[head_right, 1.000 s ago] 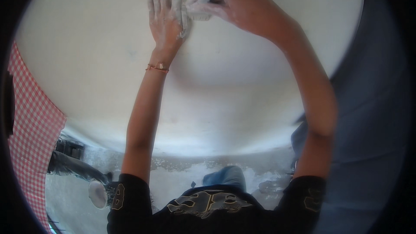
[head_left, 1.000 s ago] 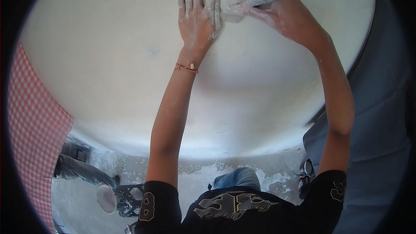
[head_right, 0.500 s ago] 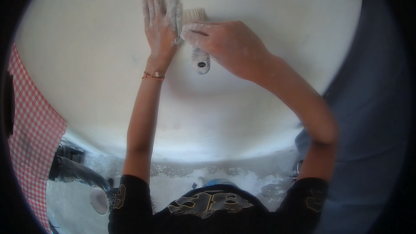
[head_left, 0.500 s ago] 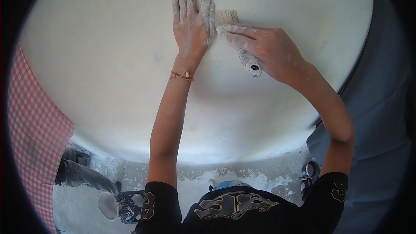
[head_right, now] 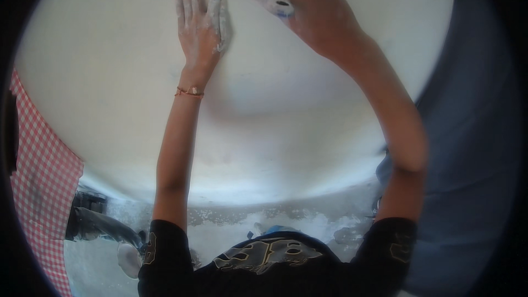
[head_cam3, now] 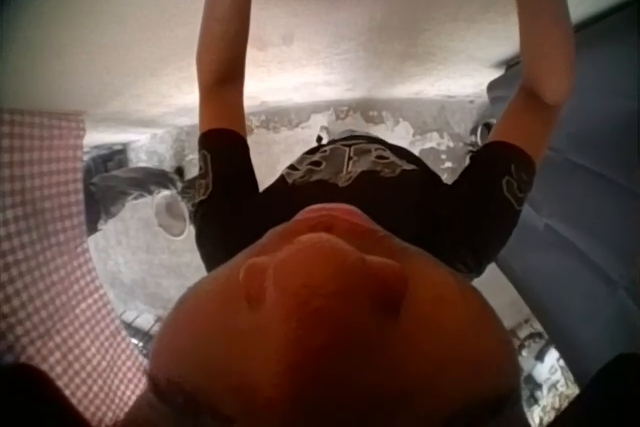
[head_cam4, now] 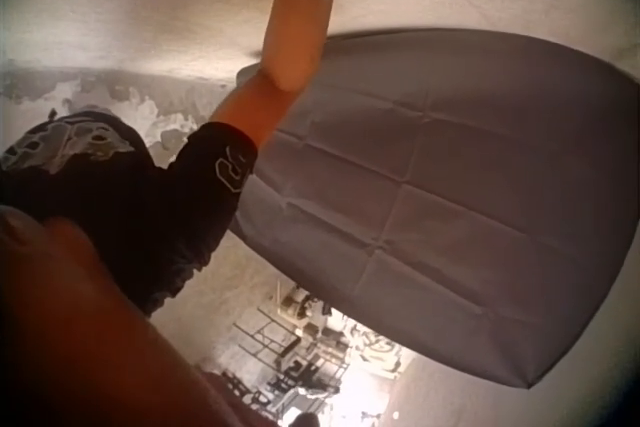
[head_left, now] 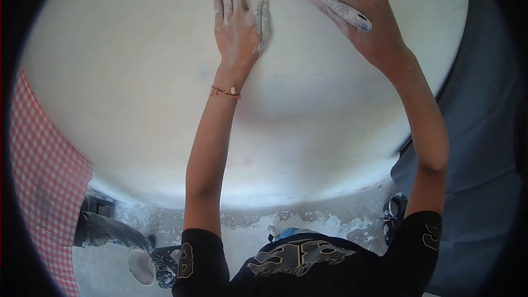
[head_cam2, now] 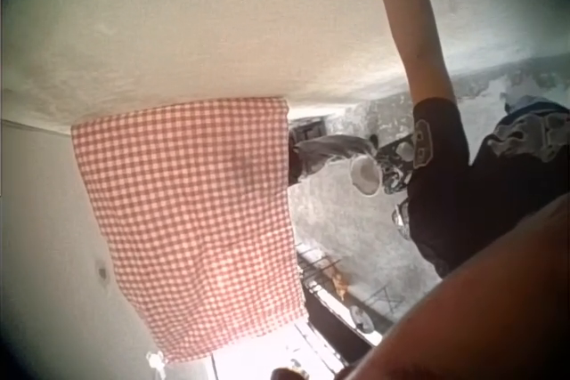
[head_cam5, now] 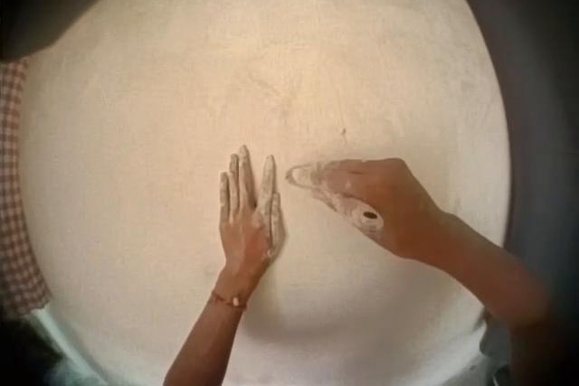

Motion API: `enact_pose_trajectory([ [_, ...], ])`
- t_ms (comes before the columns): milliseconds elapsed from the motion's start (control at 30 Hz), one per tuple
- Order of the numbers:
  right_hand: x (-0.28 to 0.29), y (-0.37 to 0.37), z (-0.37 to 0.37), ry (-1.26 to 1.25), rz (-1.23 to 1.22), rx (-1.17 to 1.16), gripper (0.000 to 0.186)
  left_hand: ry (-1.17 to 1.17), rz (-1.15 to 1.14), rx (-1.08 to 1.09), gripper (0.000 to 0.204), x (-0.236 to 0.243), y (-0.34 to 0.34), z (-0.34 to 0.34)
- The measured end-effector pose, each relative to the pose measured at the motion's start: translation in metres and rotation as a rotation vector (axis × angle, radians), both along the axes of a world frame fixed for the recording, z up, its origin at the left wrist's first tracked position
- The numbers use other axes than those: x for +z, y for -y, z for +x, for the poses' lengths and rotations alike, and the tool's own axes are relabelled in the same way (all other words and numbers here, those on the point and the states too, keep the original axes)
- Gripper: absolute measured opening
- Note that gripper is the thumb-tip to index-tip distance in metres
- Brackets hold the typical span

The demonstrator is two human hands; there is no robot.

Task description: The person is patching and smoothing a wall using a white filler substance and a brush.

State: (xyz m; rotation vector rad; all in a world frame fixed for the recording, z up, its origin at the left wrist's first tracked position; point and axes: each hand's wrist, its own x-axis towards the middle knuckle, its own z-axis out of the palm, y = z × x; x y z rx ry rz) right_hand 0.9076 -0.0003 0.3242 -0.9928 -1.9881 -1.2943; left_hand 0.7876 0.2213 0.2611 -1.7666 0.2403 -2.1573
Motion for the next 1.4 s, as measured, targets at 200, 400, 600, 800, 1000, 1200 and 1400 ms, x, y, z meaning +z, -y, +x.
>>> enact_pose_trajectory([
  [200,0.001,-0.002,-0.025,0.169,-0.015,-0.21,0.029,-0.144,-0.265,0.543,0.056,0.033,0.025,-0.034],
  [400,-0.047,-0.003,-0.043,-0.001,-0.48,-0.125,0.027,-0.113,-0.242,0.448,0.055,-0.015,0.013,-0.042],
  [600,-0.059,-0.023,-0.043,-0.267,-0.782,-0.163,0.028,-0.165,-0.364,0.495,0.056,-0.041,0.013,-0.05],
  [800,0.007,-0.021,-0.057,-0.028,-0.144,-0.054,0.036,-0.161,-0.249,0.463,0.055,0.006,0.004,-0.062],
  [1000,0.007,-0.033,-0.054,0.098,0.052,-0.192,0.043,-0.088,-0.197,0.516,0.055,0.032,-0.003,-0.058],
  [1200,-0.045,-0.039,-0.058,0.222,-0.215,-0.215,0.028,-0.122,-0.342,0.518,0.054,-0.02,-0.014,-0.045],
  [1400,-0.015,-0.032,-0.068,-0.395,-0.775,-0.274,0.024,-0.237,-0.362,0.505,0.055,-0.049,-0.023,-0.044],
])
